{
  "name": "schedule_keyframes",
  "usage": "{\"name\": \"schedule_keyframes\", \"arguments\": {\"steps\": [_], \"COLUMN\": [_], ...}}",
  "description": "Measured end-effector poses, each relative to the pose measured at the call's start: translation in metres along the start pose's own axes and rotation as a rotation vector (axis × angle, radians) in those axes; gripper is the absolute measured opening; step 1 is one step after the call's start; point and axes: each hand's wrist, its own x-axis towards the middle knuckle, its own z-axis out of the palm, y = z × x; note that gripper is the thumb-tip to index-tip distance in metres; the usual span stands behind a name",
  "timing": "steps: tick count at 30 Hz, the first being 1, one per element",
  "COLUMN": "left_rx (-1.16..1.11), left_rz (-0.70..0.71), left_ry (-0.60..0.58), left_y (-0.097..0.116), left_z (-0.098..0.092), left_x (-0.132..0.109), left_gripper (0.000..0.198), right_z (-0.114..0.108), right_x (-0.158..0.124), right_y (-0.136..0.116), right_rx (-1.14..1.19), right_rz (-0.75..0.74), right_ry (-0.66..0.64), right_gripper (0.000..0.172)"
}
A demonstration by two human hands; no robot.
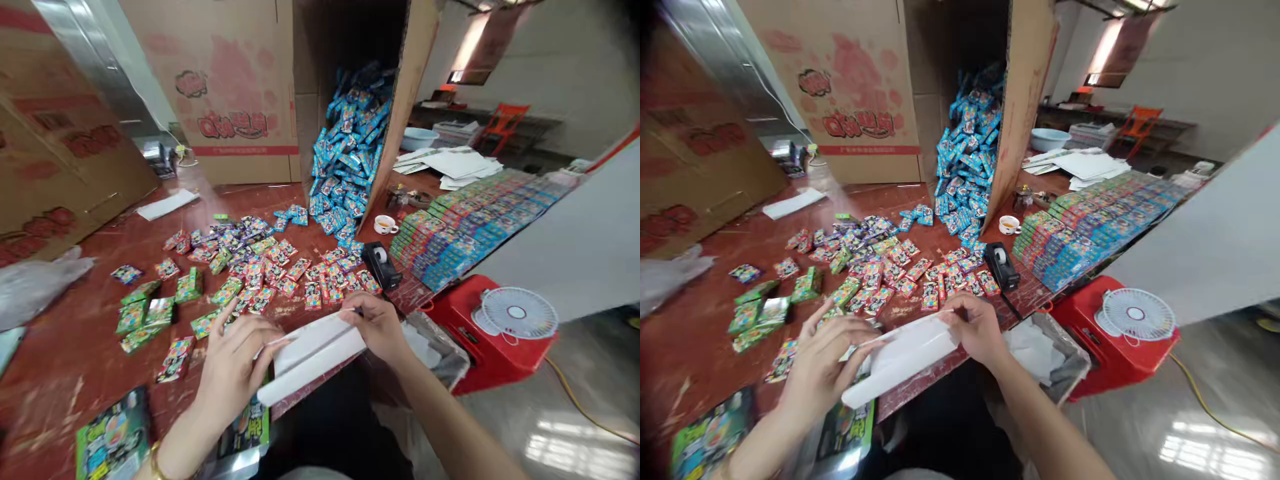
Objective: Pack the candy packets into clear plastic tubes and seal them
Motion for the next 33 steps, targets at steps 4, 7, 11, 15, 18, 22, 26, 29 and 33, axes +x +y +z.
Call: {"name": "schedule_keyframes", "arguments": {"steps": [4,7,11,15,18,22,26,29,33], "left_rx": [0.007,-0.033,-0.141,-0.114,-0.086,-0.077,-0.056,-0.043,-0.047], "left_rz": [-0.012,-0.064,-0.203,-0.281,-0.286,-0.278,-0.260,-0.246,-0.229], "left_ry": [0.000,-0.034,-0.160,-0.232,-0.241,-0.248,-0.221,-0.198,-0.189], "left_y": [-0.004,-0.006,-0.012,-0.023,-0.032,-0.038,-0.037,-0.036,-0.037], "left_z": [0.002,0.005,0.023,0.063,0.096,0.120,0.119,0.114,0.114], "left_x": [-0.001,-0.001,0.001,0.000,-0.007,-0.015,-0.018,-0.020,-0.024], "left_gripper": [0.006,0.004,0.015,0.019,0.018,0.019,0.019,0.020,0.021], "right_z": [0.001,0.001,-0.006,-0.028,-0.048,-0.062,-0.066,-0.066,-0.050], "right_x": [-0.003,-0.004,-0.002,-0.004,-0.012,-0.022,-0.023,-0.021,-0.021], "right_y": [0.002,0.004,0.019,0.060,0.091,0.110,0.112,0.107,0.076], "right_rx": [-0.105,-0.184,-0.301,-0.673,-1.021,-1.122,-1.059,-0.969,-0.857], "right_rz": [-0.023,-0.031,-0.053,-0.005,0.209,0.241,0.191,0.174,-0.008], "right_ry": [-0.001,-0.009,-0.015,0.112,0.188,0.025,-0.049,0.029,0.336], "right_gripper": [0.016,0.025,0.023,0.022,0.041,0.051,0.061,0.056,0.060]}}
